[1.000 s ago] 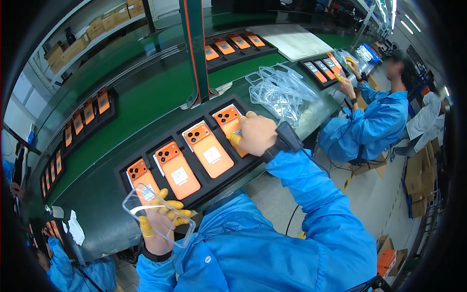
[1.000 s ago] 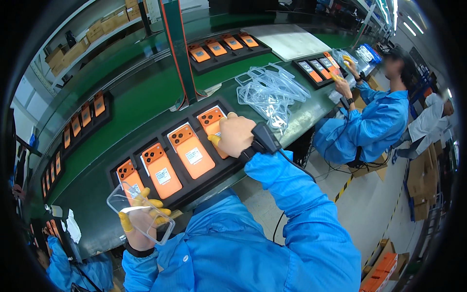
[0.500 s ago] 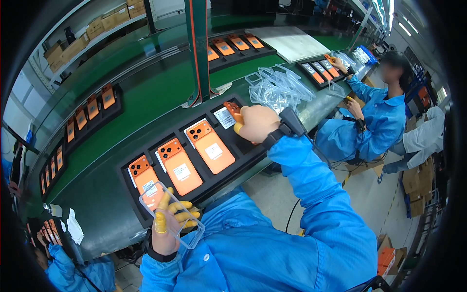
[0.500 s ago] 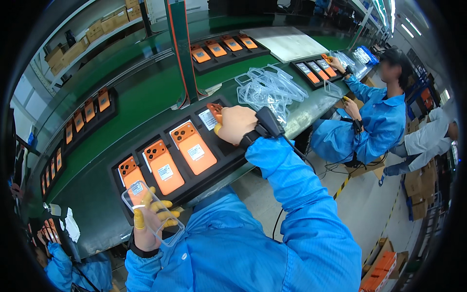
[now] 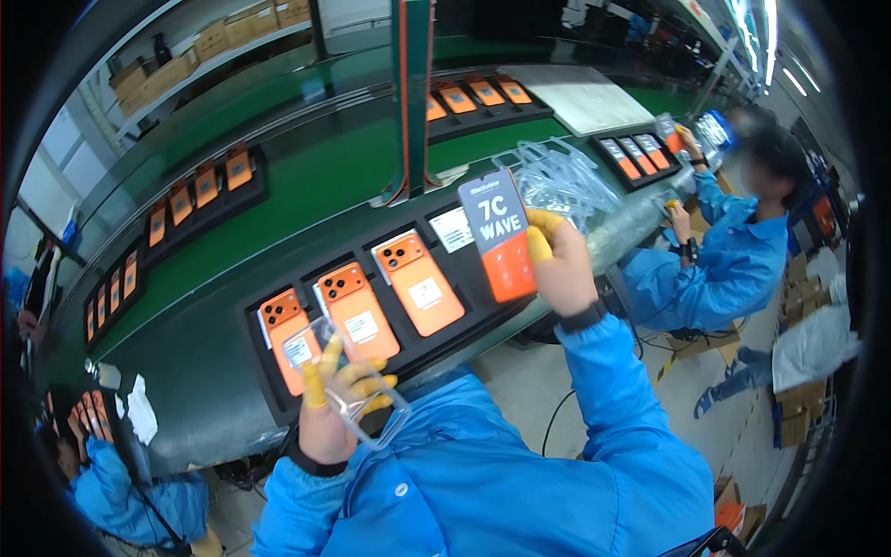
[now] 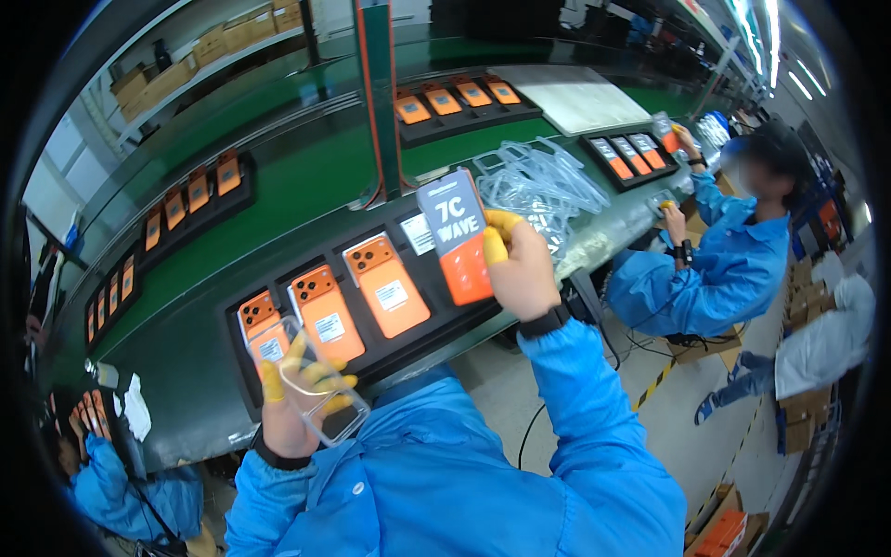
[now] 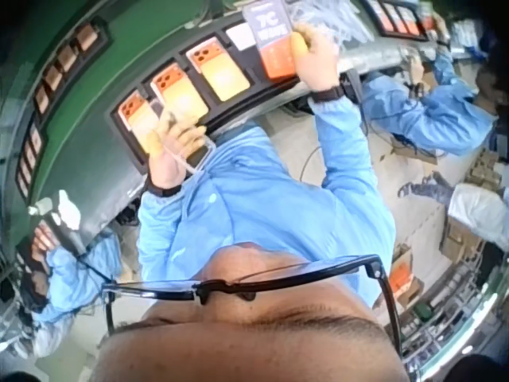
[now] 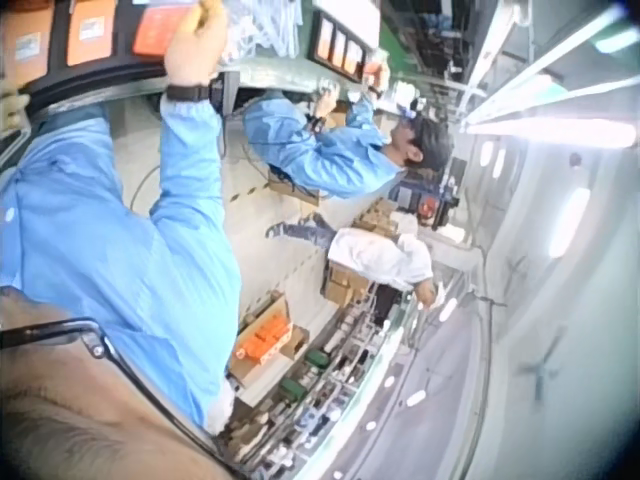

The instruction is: Inspecting smartphones and placing them into trays on an assembly line.

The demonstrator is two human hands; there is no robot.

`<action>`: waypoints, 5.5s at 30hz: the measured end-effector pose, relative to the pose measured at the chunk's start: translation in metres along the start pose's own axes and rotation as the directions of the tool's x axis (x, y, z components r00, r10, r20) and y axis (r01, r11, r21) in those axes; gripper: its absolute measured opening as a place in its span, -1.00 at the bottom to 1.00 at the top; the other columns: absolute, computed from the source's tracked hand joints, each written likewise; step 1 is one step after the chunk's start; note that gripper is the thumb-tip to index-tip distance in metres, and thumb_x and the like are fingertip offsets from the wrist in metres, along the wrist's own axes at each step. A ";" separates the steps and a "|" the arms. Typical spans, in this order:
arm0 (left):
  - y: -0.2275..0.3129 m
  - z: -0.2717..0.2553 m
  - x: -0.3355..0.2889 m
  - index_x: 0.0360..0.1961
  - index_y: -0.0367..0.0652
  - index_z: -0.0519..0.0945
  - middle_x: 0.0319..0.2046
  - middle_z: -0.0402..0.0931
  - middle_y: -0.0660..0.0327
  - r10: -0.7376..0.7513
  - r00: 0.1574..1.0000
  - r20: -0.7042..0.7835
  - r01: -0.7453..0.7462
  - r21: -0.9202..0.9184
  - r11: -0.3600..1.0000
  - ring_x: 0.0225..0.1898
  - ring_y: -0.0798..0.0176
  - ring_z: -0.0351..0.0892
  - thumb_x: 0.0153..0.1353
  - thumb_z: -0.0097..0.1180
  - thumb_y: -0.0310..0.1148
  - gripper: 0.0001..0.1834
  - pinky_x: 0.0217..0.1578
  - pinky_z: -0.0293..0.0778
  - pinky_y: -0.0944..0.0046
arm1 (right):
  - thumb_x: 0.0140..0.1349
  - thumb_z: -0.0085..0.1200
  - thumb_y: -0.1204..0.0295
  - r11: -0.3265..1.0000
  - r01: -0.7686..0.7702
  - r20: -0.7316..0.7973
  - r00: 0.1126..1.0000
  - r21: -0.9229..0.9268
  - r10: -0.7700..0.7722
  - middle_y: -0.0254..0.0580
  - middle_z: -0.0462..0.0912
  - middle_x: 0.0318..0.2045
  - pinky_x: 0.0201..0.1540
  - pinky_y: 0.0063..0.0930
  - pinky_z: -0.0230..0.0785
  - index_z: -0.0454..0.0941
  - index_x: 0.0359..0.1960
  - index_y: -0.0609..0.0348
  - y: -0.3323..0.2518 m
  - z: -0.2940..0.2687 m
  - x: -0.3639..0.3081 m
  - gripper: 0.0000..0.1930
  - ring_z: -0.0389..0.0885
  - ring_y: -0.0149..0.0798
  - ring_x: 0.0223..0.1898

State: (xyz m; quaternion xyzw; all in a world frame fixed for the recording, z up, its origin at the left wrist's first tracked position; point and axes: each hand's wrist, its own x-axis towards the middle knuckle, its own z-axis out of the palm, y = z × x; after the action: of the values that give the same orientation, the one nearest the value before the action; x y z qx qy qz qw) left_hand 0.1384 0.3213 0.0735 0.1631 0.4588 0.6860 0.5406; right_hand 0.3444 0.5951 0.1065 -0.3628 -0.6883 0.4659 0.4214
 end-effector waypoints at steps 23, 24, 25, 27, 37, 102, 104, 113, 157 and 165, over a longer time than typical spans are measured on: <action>-0.027 0.032 0.005 0.23 -0.20 0.34 0.10 0.51 0.09 0.262 0.963 -0.063 -0.268 -0.149 0.952 0.11 0.12 0.55 0.50 -0.24 -0.02 -0.48 0.15 0.47 0.08 | 0.26 0.16 0.50 0.977 0.210 0.475 0.864 -0.042 -0.166 -0.11 0.62 -0.12 -0.11 -0.43 0.52 0.49 0.19 0.22 -0.058 0.087 -0.109 -0.57 0.65 -0.19 -0.20; -0.026 0.032 0.004 0.23 -0.21 0.34 0.10 0.51 0.09 0.258 0.959 -0.119 -0.275 -0.168 0.947 0.11 0.12 0.55 0.51 -0.22 -0.12 -0.55 0.15 0.47 0.07 | 0.19 0.20 0.51 0.939 0.314 0.462 0.860 -0.142 -0.218 -0.09 0.61 -0.12 -0.13 -0.40 0.53 0.52 0.15 0.24 -0.066 0.088 -0.110 -0.56 0.66 -0.14 -0.18; -0.025 0.033 0.003 0.23 -0.21 0.34 0.10 0.51 0.09 0.257 0.959 -0.122 -0.275 -0.168 0.946 0.11 0.12 0.55 0.51 -0.22 -0.12 -0.55 0.15 0.47 0.07 | 0.13 0.25 0.52 0.879 0.410 0.453 0.849 -0.242 -0.271 -0.07 0.60 -0.13 -0.16 -0.37 0.54 0.56 0.10 0.25 -0.072 0.087 -0.111 -0.55 0.66 -0.09 -0.16; -0.022 0.033 0.002 0.22 -0.24 0.34 0.10 0.51 0.10 0.261 0.959 -0.114 -0.279 -0.190 0.941 0.11 0.12 0.55 0.50 -0.20 -0.17 -0.57 0.15 0.47 0.07 | 0.08 0.28 0.51 0.859 0.440 0.454 0.841 -0.261 -0.293 -0.08 0.59 -0.12 -0.17 -0.35 0.53 0.56 0.10 0.24 -0.075 0.087 -0.111 -0.53 0.64 -0.04 -0.19; -0.010 0.030 -0.003 0.20 -0.22 0.36 0.06 0.52 0.14 0.261 0.962 -0.082 -0.274 -0.272 0.923 0.08 0.17 0.57 0.50 -0.14 -0.24 -0.63 0.10 0.53 0.12 | -0.03 0.35 0.48 0.763 0.601 0.296 0.793 -0.238 -0.532 -0.14 0.63 -0.22 -0.14 -0.32 0.50 0.65 -0.15 0.18 -0.059 0.081 -0.099 -0.66 0.60 -0.04 -0.20; 0.007 -0.004 0.009 0.18 -0.23 0.40 -0.05 0.60 0.05 0.327 0.921 -0.212 -0.353 -0.095 0.931 -0.09 0.12 0.66 0.46 -0.21 0.09 -0.41 0.00 0.59 0.13 | 0.41 0.06 0.42 0.649 -0.655 0.801 0.588 0.387 0.116 -0.33 0.61 -0.30 -0.44 -0.63 0.39 0.48 0.01 0.21 -0.012 0.125 -0.115 -0.79 0.53 -0.54 -0.45; 0.007 -0.006 0.008 0.13 -0.23 0.42 -0.11 0.63 0.05 0.317 0.939 -0.133 -0.335 -0.144 0.931 -0.15 0.11 0.69 0.45 -0.20 0.11 -0.41 -0.08 0.63 0.12 | 0.40 0.06 0.42 0.622 -0.689 0.820 0.558 0.373 0.125 -0.31 0.61 -0.27 -0.42 -0.61 0.41 0.46 0.03 0.22 -0.015 0.124 -0.117 -0.76 0.53 -0.52 -0.43; 0.018 0.006 -0.001 0.12 -0.23 0.44 -0.14 0.62 0.07 0.293 0.910 -0.294 -0.341 -0.125 0.932 -0.14 0.12 0.68 0.41 -0.13 0.16 -0.37 -0.09 0.62 0.12 | 0.40 0.05 0.43 0.679 -0.676 0.890 0.451 0.286 0.074 -0.17 0.61 -0.15 -0.27 -0.49 0.52 0.35 0.18 0.25 -0.009 0.110 -0.122 -0.63 0.62 -0.39 -0.28; -0.014 -0.033 -0.080 0.14 -0.35 0.46 -0.02 0.60 0.11 0.226 0.973 -0.047 -0.226 0.008 0.974 -0.02 0.28 0.59 0.31 0.20 -0.22 -0.50 0.08 0.46 0.23 | 0.31 0.17 0.48 0.917 -0.341 0.878 0.478 0.208 -0.022 -0.32 0.64 -0.28 -0.22 -0.66 0.42 0.51 0.08 0.27 -0.033 0.123 -0.107 -0.67 0.57 -0.56 -0.29; -0.002 -0.035 -0.082 0.15 -0.31 0.48 0.00 0.58 0.18 0.162 0.987 0.005 -0.161 0.083 0.983 0.01 0.36 0.52 0.34 0.15 -0.26 -0.55 0.08 0.41 0.26 | 0.35 0.13 0.47 0.770 -0.570 0.871 0.490 0.287 0.038 -0.22 0.67 -0.20 -0.12 -0.58 0.51 0.52 0.02 0.34 -0.039 0.150 -0.115 -0.74 0.64 -0.48 -0.19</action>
State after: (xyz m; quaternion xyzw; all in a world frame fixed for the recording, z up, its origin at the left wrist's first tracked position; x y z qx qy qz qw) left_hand 0.1440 0.2327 0.0759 0.2217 0.4728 0.7080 0.4755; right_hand 0.2466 0.4300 0.0836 -0.0863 -0.5596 0.8235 0.0364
